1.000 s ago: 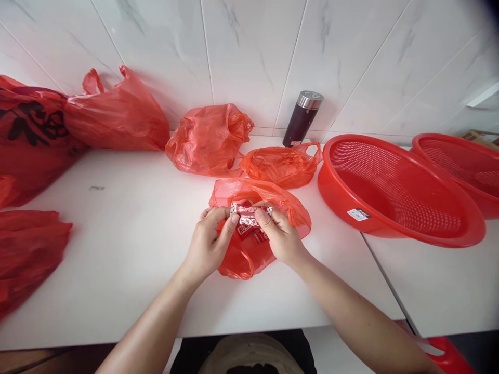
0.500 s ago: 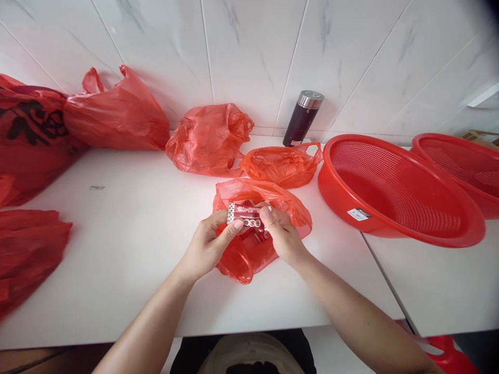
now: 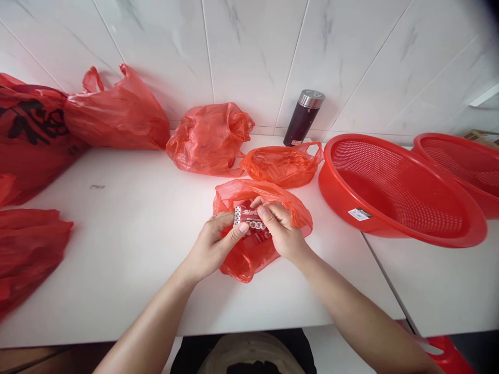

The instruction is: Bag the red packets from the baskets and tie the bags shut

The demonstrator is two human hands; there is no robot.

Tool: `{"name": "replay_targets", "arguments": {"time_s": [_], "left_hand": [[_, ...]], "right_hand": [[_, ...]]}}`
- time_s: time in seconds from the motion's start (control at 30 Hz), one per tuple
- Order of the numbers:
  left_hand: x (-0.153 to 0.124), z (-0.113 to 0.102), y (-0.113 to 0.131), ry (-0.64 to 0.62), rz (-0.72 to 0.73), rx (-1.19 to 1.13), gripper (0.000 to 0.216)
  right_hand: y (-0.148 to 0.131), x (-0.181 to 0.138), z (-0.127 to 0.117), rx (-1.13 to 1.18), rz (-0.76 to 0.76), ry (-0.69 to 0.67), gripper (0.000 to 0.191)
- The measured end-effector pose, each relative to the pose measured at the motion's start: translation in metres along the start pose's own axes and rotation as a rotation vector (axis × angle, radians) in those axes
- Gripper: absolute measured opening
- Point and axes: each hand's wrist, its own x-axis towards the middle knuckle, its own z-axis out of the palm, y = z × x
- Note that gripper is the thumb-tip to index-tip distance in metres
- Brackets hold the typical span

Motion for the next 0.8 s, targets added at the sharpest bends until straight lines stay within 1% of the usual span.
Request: {"name": "replay_targets", "arguments": {"time_s": [0.17,0.3,0.37,0.43,0.5,0.53,0.6,0.63,0.67,0.73,0.8], "left_hand": [[0.001,-0.002,0.002,-0.001,0.039,0.05,0.035],[0.001,-0.002,0.0,0.013,0.004,0.006,0.04],[0.002,-0.002,-0.001,0.018,-0.011,-0.007,0.041],[0.003,-0.003,-0.002,0.024,-0.005,0.021,0.043],[0.002,-0.007,0.0,0.007,0.024,0.118,0.046],[0.0,-0.01,0.001,-0.026,0.037,0.206,0.046],[-0.007,-0.017,0.006,-0.123,0.039,0.431,0.039],[-0.012,-0.021,0.009,-0.171,0.024,0.54,0.035],[-0.018,-0.024,0.012,-0.214,0.001,0.628,0.036],[-0.03,-0.031,0.017,-0.283,-0.035,0.717,0.05],[-0.041,-0.036,0.021,-0.354,-0.034,0.733,0.06]], "right_hand": [[-0.003,0.001,0.0,-0.018,0.008,0.032,0.03],[-0.004,0.001,-0.002,-0.02,-0.006,0.097,0.027],[-0.004,0.001,-0.003,-0.009,0.012,0.121,0.028],[-0.005,0.0,-0.004,-0.009,0.046,0.132,0.031],[-0.005,0.001,-0.004,-0.032,0.07,0.16,0.032],[-0.005,0.001,-0.005,-0.055,0.08,0.182,0.032],[-0.004,0.003,-0.007,-0.137,0.107,0.219,0.032],[-0.003,0.004,-0.009,-0.193,0.124,0.232,0.032],[-0.001,0.004,-0.01,-0.247,0.135,0.238,0.033],[0.0,0.005,-0.014,-0.316,0.121,0.256,0.031],[0.001,0.005,-0.016,-0.317,0.071,0.262,0.028]]}}
